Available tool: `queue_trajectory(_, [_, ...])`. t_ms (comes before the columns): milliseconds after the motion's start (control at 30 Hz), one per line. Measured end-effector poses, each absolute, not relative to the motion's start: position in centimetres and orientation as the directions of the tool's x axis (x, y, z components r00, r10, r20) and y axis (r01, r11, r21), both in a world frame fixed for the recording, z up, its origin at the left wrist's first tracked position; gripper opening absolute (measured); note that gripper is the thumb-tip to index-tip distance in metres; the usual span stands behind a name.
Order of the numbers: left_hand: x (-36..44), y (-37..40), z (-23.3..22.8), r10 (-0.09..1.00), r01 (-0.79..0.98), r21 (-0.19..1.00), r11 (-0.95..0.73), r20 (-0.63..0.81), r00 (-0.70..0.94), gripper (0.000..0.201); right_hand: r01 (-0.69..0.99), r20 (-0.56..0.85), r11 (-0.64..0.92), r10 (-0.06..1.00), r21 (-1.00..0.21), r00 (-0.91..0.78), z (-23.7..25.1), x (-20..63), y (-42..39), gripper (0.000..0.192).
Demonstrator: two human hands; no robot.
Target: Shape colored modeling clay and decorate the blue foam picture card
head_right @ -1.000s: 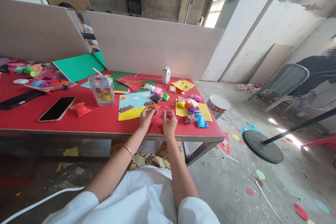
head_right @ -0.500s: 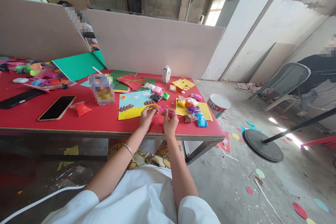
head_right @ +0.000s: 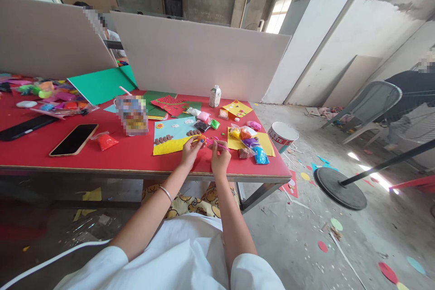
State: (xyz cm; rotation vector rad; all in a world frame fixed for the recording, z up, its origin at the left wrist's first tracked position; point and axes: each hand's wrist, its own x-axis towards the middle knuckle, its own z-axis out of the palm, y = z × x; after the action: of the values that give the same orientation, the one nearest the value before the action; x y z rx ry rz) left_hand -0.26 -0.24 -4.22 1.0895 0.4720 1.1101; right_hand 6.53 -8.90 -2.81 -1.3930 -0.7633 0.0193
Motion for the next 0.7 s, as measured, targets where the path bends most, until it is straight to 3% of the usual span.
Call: queue_trajectory(700, [-0.32, -0.29, -4.19, 0.893, -0.472, 0.881, 0.023, 0.194, 0.405, 0.044, 0.47, 0.495, 0.176, 0.453, -0.865, 0.741, -2.81, 6.45, -9.08, 0.028])
